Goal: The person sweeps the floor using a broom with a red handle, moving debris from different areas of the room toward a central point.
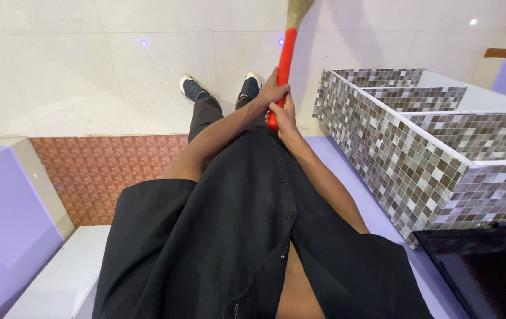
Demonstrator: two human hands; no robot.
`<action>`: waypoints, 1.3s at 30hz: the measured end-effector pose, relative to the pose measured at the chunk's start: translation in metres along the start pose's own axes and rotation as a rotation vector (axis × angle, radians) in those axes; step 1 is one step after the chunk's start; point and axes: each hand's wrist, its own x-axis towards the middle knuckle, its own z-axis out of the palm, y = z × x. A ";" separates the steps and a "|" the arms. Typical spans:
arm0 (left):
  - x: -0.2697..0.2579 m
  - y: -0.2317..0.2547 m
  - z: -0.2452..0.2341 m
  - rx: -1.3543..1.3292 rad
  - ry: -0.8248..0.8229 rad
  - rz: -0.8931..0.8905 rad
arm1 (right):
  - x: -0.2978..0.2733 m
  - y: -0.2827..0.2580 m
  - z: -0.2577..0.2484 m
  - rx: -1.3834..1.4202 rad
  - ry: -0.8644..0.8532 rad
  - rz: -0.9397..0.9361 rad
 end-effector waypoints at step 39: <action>0.082 0.019 -0.224 -0.263 0.243 -0.127 | 0.102 -0.072 0.208 -0.080 -0.189 -0.024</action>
